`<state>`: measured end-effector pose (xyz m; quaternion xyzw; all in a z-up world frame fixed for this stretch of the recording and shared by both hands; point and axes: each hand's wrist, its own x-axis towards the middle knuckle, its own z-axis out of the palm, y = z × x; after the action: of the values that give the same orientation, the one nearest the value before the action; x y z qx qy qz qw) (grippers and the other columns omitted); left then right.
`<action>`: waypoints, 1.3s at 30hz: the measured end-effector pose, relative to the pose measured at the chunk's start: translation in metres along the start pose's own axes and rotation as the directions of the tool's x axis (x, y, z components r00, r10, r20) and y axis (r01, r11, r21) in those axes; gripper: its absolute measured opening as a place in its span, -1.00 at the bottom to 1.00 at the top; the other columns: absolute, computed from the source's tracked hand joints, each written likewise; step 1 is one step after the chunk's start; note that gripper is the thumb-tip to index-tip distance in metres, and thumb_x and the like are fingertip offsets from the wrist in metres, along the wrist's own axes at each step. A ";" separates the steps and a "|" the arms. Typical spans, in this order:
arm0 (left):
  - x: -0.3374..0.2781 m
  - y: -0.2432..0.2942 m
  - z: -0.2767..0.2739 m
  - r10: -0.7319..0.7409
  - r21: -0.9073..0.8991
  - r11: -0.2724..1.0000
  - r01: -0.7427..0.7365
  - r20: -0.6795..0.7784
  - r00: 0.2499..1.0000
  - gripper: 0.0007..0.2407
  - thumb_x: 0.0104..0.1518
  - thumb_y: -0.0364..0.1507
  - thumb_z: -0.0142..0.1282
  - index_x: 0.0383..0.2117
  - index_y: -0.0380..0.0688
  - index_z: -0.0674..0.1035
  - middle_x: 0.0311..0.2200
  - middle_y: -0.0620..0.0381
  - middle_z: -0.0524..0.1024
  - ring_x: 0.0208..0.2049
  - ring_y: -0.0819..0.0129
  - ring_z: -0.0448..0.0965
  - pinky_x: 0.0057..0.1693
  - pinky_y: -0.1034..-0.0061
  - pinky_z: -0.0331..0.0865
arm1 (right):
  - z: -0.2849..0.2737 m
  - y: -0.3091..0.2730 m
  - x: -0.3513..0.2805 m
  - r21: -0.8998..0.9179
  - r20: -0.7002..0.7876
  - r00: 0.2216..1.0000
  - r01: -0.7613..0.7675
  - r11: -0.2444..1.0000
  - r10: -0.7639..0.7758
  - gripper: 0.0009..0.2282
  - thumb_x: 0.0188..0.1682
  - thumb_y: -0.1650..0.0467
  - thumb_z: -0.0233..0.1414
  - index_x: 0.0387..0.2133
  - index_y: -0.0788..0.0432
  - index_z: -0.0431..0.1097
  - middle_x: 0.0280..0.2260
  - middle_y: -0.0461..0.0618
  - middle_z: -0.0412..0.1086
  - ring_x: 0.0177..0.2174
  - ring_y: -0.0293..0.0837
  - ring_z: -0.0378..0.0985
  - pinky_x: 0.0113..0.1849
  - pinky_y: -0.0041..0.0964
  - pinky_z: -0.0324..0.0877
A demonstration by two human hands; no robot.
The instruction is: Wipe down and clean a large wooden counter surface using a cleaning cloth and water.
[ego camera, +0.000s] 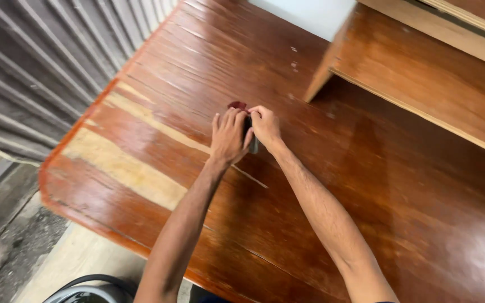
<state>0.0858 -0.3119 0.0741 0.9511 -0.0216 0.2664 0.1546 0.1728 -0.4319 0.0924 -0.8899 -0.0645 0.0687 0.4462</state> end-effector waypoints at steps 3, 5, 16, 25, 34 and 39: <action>-0.010 0.073 0.039 0.052 -0.084 0.996 -0.042 0.117 0.992 -0.51 0.28 -0.07 -0.16 0.29 0.08 0.25 0.17 0.10 0.33 0.32 0.22 0.27 0.35 0.01 0.03 | -0.056 0.073 -0.011 -0.085 -0.049 0.995 -0.095 0.992 0.091 -0.75 -0.02 0.22 -0.05 -0.18 -0.22 0.57 -0.29 -0.07 0.58 -0.13 0.03 0.59 -0.06 -0.07 0.46; -0.017 0.121 0.058 0.109 -0.146 0.986 -0.080 0.204 0.973 -0.51 0.28 -0.07 -0.18 0.31 0.09 0.23 0.16 0.10 0.32 0.32 0.20 0.24 0.37 0.00 0.00 | -0.098 0.107 -0.039 -0.102 -0.093 0.989 -0.126 0.987 0.116 -0.73 -0.01 0.24 -0.07 -0.15 -0.15 0.56 -0.25 0.01 0.57 -0.10 0.10 0.57 -0.05 -0.01 0.45; -0.067 0.322 0.140 0.477 -0.287 0.870 -0.402 0.275 0.835 -0.60 0.15 -0.10 0.02 0.07 0.07 0.42 0.03 0.15 0.33 0.29 0.21 0.23 0.38 0.00 0.03 | -0.254 0.251 -0.175 -0.219 -0.276 0.937 -0.279 0.935 0.215 -0.75 -0.06 0.36 0.00 -0.12 0.00 0.48 -0.18 0.08 0.54 -0.07 0.15 0.55 -0.05 0.07 0.48; -0.088 0.302 0.108 0.364 -0.101 0.909 -0.403 0.663 0.654 -0.17 0.08 -0.21 0.07 0.48 0.01 -0.14 0.51 0.17 -0.29 0.51 0.34 -0.36 0.50 -0.01 -0.54 | -0.205 0.233 -0.210 -0.648 -0.102 0.993 -0.022 0.761 -0.058 -0.34 -0.01 0.47 -0.15 0.43 0.22 -0.15 0.44 0.12 -0.18 0.40 0.04 -0.27 0.33 0.07 -0.36; -0.069 0.163 0.078 0.180 -0.038 0.981 -0.192 0.566 0.805 -0.32 0.16 -0.20 -0.15 0.46 0.03 -0.05 0.51 0.23 -0.25 0.51 0.36 -0.32 0.50 -0.02 -0.55 | -0.099 0.173 -0.129 -0.661 0.115 0.982 0.190 0.726 -0.152 -0.29 -0.02 0.36 -0.10 0.45 0.13 -0.23 0.46 0.04 -0.33 0.41 0.02 -0.36 0.34 0.12 -0.34; -0.055 0.062 0.046 0.083 0.002 0.995 -0.099 0.531 0.843 -0.38 0.21 -0.16 -0.25 0.45 0.06 -0.02 0.51 0.26 -0.22 0.51 0.38 -0.29 0.50 -0.02 -0.53 | -0.019 0.106 -0.084 -0.652 0.209 0.959 0.284 0.703 -0.193 -0.31 0.01 0.36 -0.11 0.44 0.15 -0.24 0.46 0.05 -0.33 0.41 0.03 -0.37 0.34 0.14 -0.33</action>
<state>0.0539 -0.3875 0.0259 0.9877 -0.1044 0.0010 0.1162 0.0995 -0.5249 0.0238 -0.9686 -0.2273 0.0377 0.0929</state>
